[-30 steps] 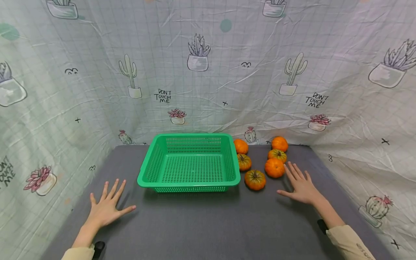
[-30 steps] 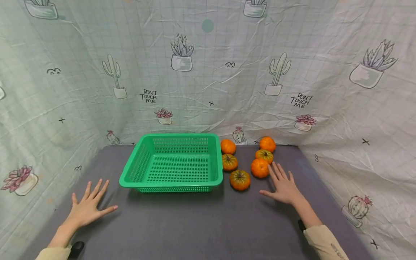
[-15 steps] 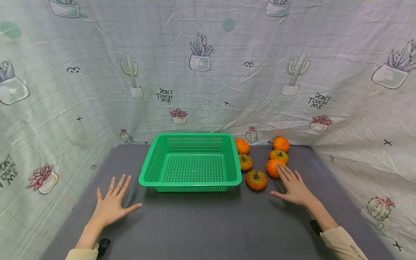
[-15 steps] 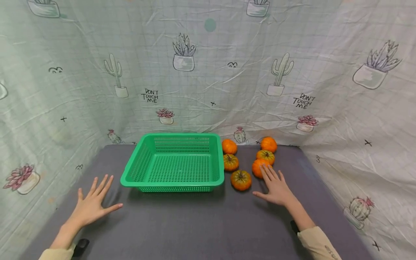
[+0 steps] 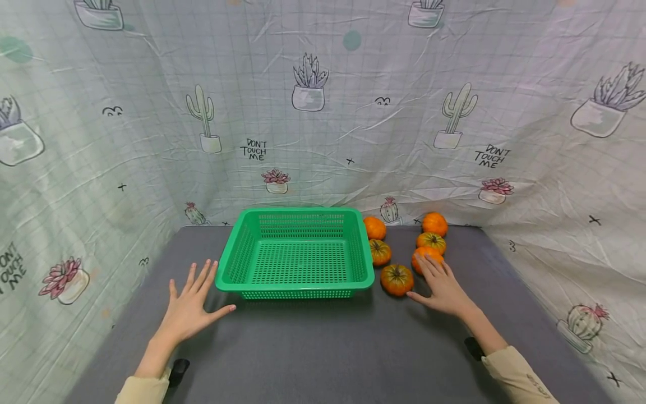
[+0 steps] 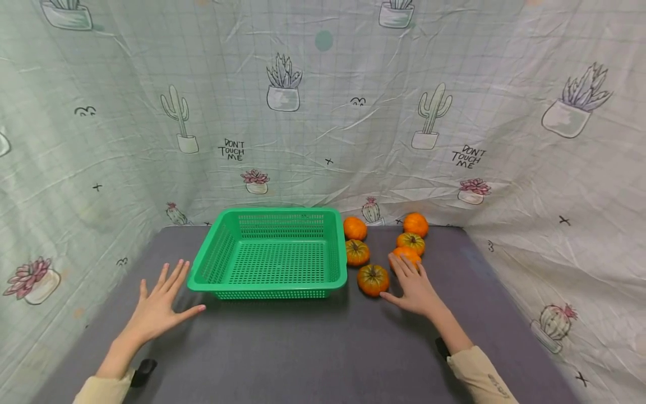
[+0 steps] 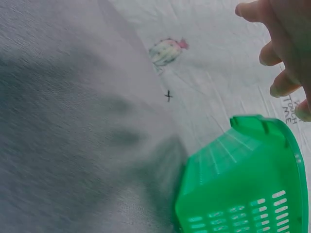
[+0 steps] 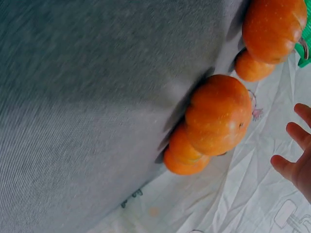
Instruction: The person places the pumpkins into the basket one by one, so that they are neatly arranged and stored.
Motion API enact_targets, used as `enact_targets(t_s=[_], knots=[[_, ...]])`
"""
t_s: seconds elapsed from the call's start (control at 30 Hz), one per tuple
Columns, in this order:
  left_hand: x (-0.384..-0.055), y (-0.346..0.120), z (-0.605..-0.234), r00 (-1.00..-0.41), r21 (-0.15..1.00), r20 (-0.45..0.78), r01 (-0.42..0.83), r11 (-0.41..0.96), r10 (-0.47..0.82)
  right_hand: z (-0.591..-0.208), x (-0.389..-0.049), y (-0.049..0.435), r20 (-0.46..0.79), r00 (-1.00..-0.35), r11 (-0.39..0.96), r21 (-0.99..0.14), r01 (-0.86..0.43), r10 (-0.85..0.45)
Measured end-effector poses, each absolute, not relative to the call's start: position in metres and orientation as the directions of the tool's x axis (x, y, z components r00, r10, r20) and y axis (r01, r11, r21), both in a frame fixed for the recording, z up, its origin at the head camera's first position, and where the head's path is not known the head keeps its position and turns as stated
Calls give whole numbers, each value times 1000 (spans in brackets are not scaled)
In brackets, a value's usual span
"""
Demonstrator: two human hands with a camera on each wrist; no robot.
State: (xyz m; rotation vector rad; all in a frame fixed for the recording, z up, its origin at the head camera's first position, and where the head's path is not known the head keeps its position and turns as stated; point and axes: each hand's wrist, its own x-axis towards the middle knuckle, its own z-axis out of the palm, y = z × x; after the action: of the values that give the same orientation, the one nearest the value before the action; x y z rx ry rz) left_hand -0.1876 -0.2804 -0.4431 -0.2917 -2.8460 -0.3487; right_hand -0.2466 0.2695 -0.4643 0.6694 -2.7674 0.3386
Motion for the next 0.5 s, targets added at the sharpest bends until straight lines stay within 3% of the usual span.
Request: enact_targets(t_s=[0.5], knots=[[-211, -261, -430, -939, 210, 268, 274, 939, 214, -463, -255, 248, 372, -818, 851, -119, -512, -439]])
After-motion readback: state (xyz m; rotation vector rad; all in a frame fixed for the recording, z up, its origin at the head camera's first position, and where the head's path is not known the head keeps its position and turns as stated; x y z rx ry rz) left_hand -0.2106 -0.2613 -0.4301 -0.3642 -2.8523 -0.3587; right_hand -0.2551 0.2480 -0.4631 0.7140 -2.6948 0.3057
